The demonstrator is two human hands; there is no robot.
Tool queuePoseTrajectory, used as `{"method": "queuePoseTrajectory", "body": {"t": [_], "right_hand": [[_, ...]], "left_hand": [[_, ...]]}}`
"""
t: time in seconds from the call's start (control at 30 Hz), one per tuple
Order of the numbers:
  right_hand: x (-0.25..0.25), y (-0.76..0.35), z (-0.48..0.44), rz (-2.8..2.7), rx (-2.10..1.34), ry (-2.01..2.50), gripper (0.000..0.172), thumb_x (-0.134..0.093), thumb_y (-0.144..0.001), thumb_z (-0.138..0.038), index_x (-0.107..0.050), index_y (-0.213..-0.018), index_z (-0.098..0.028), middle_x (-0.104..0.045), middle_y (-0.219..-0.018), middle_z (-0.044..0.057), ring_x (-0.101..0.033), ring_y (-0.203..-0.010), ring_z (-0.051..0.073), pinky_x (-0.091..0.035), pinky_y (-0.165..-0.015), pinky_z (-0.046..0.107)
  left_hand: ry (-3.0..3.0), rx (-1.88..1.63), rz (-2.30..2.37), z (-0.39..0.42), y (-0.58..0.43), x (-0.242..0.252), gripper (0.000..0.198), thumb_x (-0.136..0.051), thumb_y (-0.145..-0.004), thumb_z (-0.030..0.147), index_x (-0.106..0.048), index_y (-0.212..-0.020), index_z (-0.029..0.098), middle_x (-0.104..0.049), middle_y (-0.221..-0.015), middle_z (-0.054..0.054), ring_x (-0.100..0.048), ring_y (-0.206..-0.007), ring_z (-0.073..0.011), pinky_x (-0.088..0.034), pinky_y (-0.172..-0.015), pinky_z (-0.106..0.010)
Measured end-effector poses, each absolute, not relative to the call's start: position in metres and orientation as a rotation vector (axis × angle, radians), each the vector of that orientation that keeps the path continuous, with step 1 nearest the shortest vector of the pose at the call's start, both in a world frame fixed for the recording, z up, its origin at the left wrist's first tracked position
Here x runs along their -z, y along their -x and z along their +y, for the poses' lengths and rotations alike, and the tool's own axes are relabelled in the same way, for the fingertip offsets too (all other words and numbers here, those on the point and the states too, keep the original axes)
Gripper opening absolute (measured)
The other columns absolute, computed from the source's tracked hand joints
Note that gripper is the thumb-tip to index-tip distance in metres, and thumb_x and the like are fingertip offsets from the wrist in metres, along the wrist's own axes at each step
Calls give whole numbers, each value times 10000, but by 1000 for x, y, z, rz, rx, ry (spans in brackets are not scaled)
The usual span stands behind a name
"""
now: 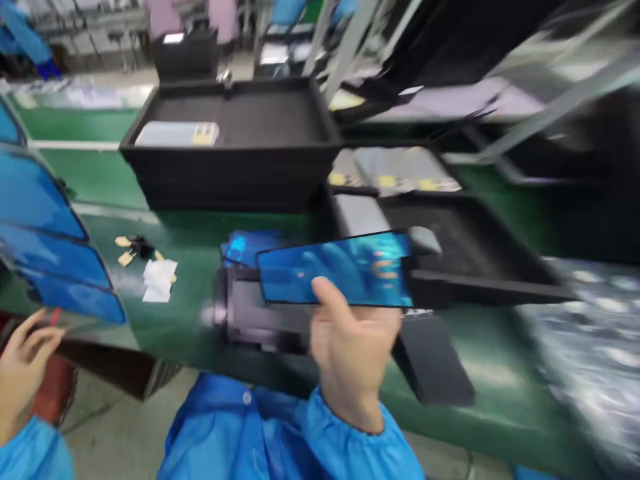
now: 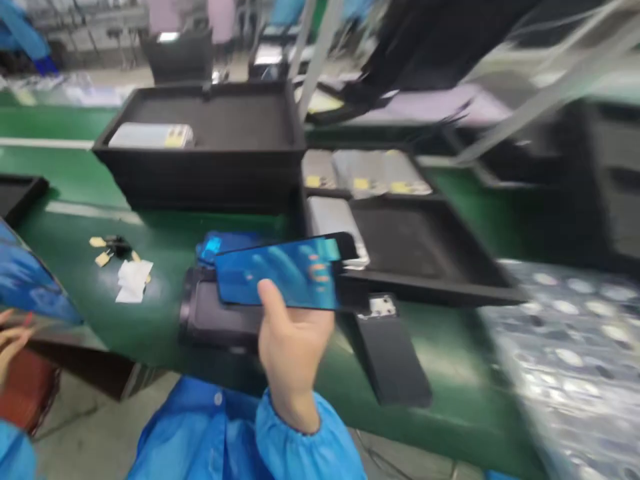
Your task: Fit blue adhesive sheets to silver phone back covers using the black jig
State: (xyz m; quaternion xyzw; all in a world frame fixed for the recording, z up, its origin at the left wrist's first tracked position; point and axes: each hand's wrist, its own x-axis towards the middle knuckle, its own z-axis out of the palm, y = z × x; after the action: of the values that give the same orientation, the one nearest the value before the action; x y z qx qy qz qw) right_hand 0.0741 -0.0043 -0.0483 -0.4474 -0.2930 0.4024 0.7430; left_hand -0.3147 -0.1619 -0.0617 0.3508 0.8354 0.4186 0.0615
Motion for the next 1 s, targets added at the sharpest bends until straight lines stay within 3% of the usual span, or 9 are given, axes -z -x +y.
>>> {"method": "queuePoseTrajectory", "body": {"t": [0.07, 0.1, 0.2, 0.4, 0.5, 0.6, 0.67, 0.83, 1.0], "right_hand": [[56, -81, -6, -576, -895, 994, 648, -827, -636, -142, -627, -1246, -224, -719, -1229, 33, -688, -1155, 223, -512, -1083, 470], [59, -83, -8, -554, -912, 998, 699, -832, -612, -115, -613, -1266, -227, -714, -1234, 26, -677, -1179, 223, -509, -1092, 462], [59, -88, -15, -519, -962, 993, 741, -820, -624, -79, -578, -1310, -219, -694, -1274, 32, -658, -1220, 227, -524, -1081, 452], [61, -83, -23, -509, -939, 980, 992, -784, -669, -98, -324, -1528, -286, -542, -1489, 61, -559, -1348, 211, -448, -1140, 455], [70, -76, -22, -520, -986, 1039, 1059, -777, -717, -177, -176, -1583, -270, -478, -1535, 133, -540, -1364, 239, -420, -1146, 490], [77, -68, -24, -600, -1009, 1082, 1055, -761, -780, -243, -104, -1604, -253, -426, -1566, 160, -507, -1391, 250, -394, -1164, 482], [78, -63, -28, -654, -1000, 1111, 1034, -747, -812, -270, -89, -1610, -257, -421, -1572, 149, -493, -1402, 250, -380, -1176, 478], [71, -59, -39, -711, -1004, 1260, 1033, -740, -820, -376, -92, -1611, -232, -328, -1625, 159, -446, -1432, 315, -368, -1185, 514], [67, -71, -43, -736, -1047, 1222, 1003, -747, -823, -382, -125, -1599, -257, -335, -1619, 173, -527, -1369, 331, -512, -1073, 502]], "left_hand": [[-1027, -1199, 2514, -168, 316, 74, 656, -716, -795, 485, -556, -1323, 131, -706, -911, 45, -683, -977, -165, -530, -943, -287], [-1001, -1213, 2552, -169, 317, 78, 633, -708, -795, 440, -554, -1297, 85, -691, -879, 41, -681, -930, -148, -531, -908, -269], [-994, -1232, 2604, -167, 312, 83, 556, -677, -804, 307, -552, -1283, 55, -699, -925, 31, -680, -960, -157, -524, -900, -265], [-1174, -1699, 2807, -163, 247, 93, 461, -617, -856, 270, -476, -1263, 108, -628, -1315, -77, -582, -1238, -301, -464, -1046, -445], [-1538, -1951, 2703, -150, 185, 102, 242, -659, -828, 286, -551, -986, 138, -646, -1095, -109, -645, -1083, -283, -527, -929, -458], [-1982, -1663, 2320, -128, 121, 102, 113, -726, -791, 181, -626, -834, 212, -653, -956, -60, -683, -1018, -261, -568, -866, -397], [-2307, -1412, 1981, -109, 90, 95, 181, -676, -843, 144, -678, -981, 261, -636, -1087, -74, -618, -1158, -267, -535, -951, -407], [-2644, -920, 1797, -69, 70, 83, 403, -425, -1026, 422, -654, -1285, 214, -429, -1462, -191, -244, -1475, -356, -212, -1179, -524], [-2696, -643, 1847, -61, 84, 89, 555, -315, -1029, 519, -669, -1313, 200, -327, -1530, -219, -66, -1528, -359, -33, -1204, -497]]}}
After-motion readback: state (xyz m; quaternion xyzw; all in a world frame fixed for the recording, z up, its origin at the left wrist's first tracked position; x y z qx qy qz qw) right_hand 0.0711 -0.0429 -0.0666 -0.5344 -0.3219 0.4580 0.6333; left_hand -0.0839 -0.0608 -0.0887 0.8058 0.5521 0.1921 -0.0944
